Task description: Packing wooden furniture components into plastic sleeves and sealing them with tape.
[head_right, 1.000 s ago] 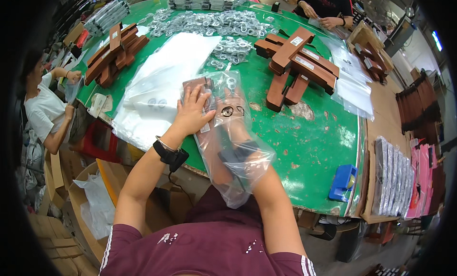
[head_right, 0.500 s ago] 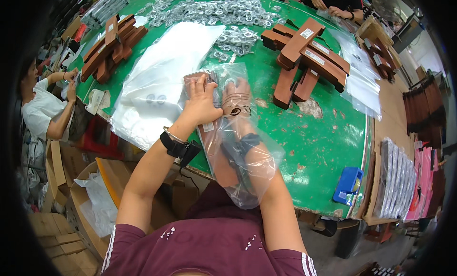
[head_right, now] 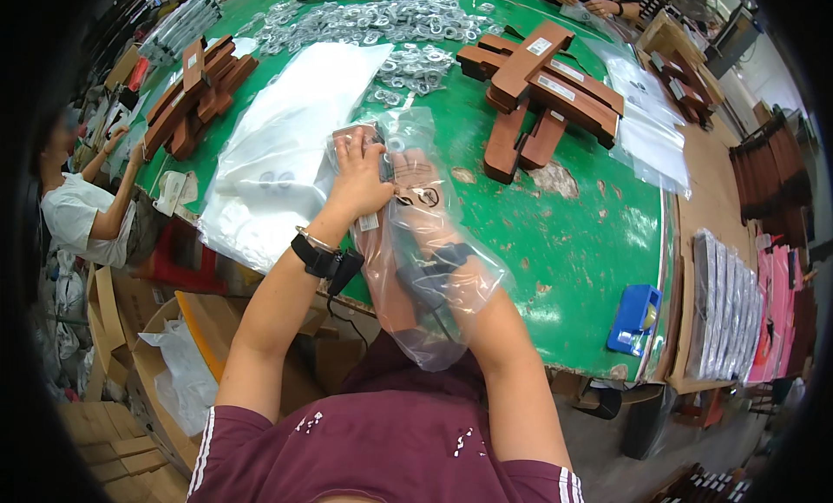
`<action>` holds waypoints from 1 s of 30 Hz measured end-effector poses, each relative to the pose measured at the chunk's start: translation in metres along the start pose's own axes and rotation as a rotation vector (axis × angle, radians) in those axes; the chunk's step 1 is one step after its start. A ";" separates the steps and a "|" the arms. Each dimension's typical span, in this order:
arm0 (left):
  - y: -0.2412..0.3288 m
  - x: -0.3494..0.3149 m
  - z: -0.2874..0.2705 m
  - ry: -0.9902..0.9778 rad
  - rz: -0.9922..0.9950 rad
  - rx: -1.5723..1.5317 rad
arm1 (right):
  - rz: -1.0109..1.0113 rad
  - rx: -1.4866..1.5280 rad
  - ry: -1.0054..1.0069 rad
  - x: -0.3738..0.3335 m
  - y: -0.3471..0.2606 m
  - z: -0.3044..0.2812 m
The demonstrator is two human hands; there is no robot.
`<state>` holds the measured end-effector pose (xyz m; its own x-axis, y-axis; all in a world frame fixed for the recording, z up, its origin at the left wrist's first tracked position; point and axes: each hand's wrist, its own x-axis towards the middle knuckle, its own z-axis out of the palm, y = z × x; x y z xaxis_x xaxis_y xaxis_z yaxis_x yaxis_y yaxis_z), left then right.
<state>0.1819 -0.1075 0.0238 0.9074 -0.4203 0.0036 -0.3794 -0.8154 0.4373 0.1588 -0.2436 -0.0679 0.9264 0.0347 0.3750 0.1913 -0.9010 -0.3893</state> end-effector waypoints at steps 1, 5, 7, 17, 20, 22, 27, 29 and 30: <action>-0.001 0.002 0.002 -0.006 0.005 0.004 | 0.008 0.002 0.003 -0.006 -0.004 -0.003; -0.009 0.009 0.010 0.044 0.050 0.025 | 0.024 -0.270 0.136 -0.039 -0.041 -0.028; -0.018 0.015 0.014 0.067 0.084 0.065 | 0.184 0.132 -0.417 -0.040 -0.062 -0.064; 0.006 0.022 -0.012 -0.190 -0.132 0.289 | 0.313 0.080 -0.081 -0.239 -0.086 -0.174; 0.040 0.012 -0.036 -0.248 -0.155 0.414 | 0.255 0.007 0.011 -0.288 -0.053 -0.179; 0.051 0.024 -0.055 -0.280 -0.118 0.393 | 0.431 0.077 0.119 -0.300 -0.051 -0.182; 0.031 0.077 -0.051 0.050 0.090 0.394 | 0.421 -0.052 0.158 -0.268 -0.051 -0.179; 0.023 0.094 -0.035 0.069 0.116 0.363 | 0.454 -0.001 0.188 -0.254 -0.051 -0.173; 0.021 0.102 -0.027 0.013 0.092 0.334 | 0.451 0.107 0.164 -0.251 -0.046 -0.169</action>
<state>0.2711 -0.1561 0.0577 0.8680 -0.4947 0.0420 -0.4960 -0.8605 0.1164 -0.1376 -0.2841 -0.0019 0.8631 -0.4251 0.2727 -0.1772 -0.7605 -0.6247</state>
